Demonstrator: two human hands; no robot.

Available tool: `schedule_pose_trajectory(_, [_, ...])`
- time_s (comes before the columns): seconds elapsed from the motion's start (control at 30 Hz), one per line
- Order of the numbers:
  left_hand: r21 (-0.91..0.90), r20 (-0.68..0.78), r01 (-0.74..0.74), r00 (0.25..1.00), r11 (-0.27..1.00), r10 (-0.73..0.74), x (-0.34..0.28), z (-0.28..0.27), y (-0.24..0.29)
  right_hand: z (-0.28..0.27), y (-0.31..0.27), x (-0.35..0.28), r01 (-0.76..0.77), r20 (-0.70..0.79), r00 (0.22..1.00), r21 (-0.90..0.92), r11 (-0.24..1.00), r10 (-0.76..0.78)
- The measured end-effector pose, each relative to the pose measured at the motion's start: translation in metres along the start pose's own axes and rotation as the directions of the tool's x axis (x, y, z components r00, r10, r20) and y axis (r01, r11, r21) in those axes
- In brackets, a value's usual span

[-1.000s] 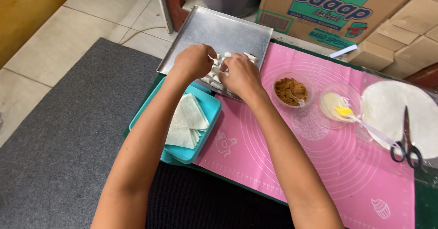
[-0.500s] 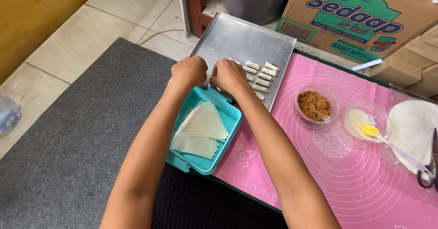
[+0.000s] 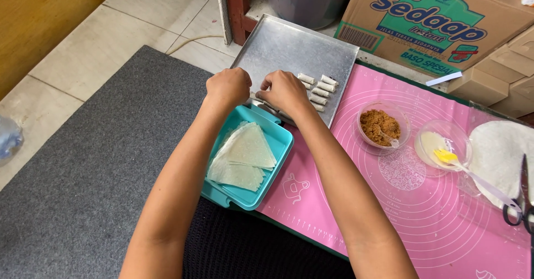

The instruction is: Assembling small food wraps by placing filling on triangular dough sheets, brushing edges with liquid, and folding them into rolls.

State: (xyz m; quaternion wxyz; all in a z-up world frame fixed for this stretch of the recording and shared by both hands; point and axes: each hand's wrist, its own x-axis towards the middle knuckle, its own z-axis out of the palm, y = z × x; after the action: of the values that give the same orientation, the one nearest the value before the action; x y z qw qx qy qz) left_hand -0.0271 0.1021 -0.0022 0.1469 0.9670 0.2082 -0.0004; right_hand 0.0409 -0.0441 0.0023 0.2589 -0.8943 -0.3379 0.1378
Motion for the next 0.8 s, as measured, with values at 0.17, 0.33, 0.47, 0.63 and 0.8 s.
schedule_pose_trajectory(0.17, [-0.027, -0.102, -0.136, 0.986, 0.99, 0.133, -0.036, -0.024, 0.003, -0.017, -0.018, -0.036, 0.17, -0.125, 0.978, 0.018, 0.985, -0.167])
schedule_pose_trajectory(0.33, [-0.059, -0.073, -0.115, 0.991, 0.992, 0.11, -0.094, -0.038, 0.001, -0.006, -0.037, -0.067, 0.322, 0.02, 0.947, 0.02, 0.947, -0.322])
schedule_pose_trajectory(0.47, [-0.05, 0.062, -0.023, 0.998, 0.998, 0.027, -0.122, -0.026, -0.013, 0.014, -0.039, -0.082, 0.355, 0.184, 0.924, -0.088, 0.931, -0.335])
schedule_pose_trajectory(0.63, [-0.07, 0.159, 0.041, 0.987, 0.997, -0.029, -0.138, -0.014, -0.022, 0.028, -0.035, -0.089, 0.366, 0.195, 0.918, -0.083, 0.927, -0.345])
schedule_pose_trajectory(0.8, [-0.12, 0.149, 0.059, 0.988, 0.991, -0.041, -0.145, -0.014, -0.023, 0.03, -0.036, -0.098, 0.368, 0.215, 0.913, -0.068, 0.928, -0.346])
